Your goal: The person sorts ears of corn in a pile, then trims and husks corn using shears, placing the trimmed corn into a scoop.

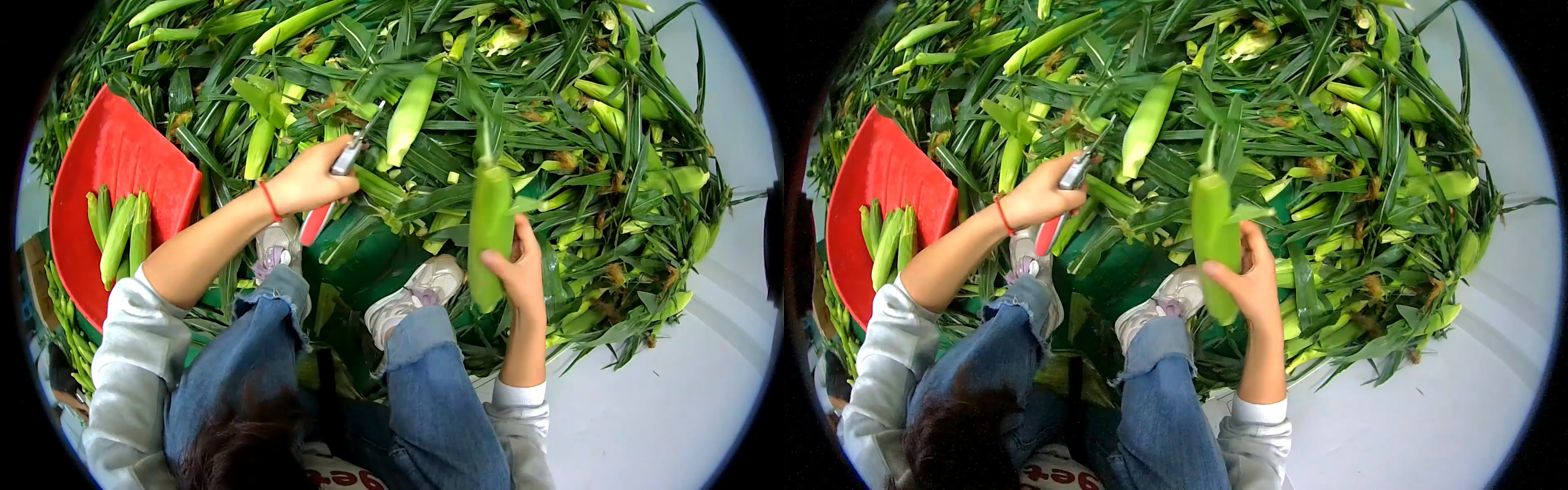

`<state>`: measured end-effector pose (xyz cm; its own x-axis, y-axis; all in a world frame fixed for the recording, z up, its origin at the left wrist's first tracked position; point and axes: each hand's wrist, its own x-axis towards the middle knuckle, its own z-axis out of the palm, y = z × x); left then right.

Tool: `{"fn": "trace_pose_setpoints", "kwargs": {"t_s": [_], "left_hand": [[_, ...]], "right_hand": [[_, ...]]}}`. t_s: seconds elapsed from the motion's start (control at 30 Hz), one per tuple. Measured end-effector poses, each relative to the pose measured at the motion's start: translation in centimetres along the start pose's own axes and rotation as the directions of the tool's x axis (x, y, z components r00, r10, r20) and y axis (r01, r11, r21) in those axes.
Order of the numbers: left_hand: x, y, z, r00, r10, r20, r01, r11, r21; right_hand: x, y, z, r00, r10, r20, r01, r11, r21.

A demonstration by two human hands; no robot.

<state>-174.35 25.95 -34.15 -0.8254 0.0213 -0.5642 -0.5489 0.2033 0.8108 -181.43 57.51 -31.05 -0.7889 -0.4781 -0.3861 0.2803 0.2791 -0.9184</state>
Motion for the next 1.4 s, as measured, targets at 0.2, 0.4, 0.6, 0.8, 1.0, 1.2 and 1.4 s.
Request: {"fn": "trace_pose_setpoints", "kwargs": {"t_s": [0.2, 0.4, 0.6, 0.8, 1.0, 1.2, 1.4], "left_hand": [[-2.7, 1.2, 3.7, 0.889, 0.178, 0.423, -0.085, 0.97, -0.228], [1.5, 3.1, 4.7, 0.91, 0.411, -0.05, -0.405, 0.909, 0.1], [2.9, 2.5, 1.4, 0.929, 0.137, -0.344, -0.264, 0.897, -0.354], [-1.2, 5.1, 3.9, 0.954, 0.238, -0.181, -0.299, 0.784, -0.543], [-2.0, 4.3, 3.0, 0.95, 0.275, -0.146, -0.31, 0.881, -0.357], [-2.9, 4.3, 2.3, 0.972, 0.227, -0.052, -0.222, 0.833, -0.506], [-2.9, 3.8, 2.5, 0.935, 0.317, -0.156, -0.347, 0.91, -0.227]], "right_hand": [[0.8, 0.8, 4.9, 0.949, 0.195, 0.249, -0.316, 0.591, 0.743], [1.3, 0.1, 5.8, 0.904, 0.3, 0.305, -0.424, 0.529, 0.735], [0.7, -0.8, 5.0, 0.958, 0.15, 0.243, -0.282, 0.625, 0.728], [0.8, 0.3, 7.6, 0.979, -0.205, -0.007, 0.194, 0.936, -0.293], [0.1, 0.1, 8.1, 0.937, -0.349, 0.01, 0.298, 0.786, -0.541], [0.2, -0.3, 7.6, 0.925, -0.371, 0.083, 0.35, 0.747, -0.565], [0.4, -1.7, 7.1, 0.903, -0.37, 0.22, 0.424, 0.68, -0.598]]}}
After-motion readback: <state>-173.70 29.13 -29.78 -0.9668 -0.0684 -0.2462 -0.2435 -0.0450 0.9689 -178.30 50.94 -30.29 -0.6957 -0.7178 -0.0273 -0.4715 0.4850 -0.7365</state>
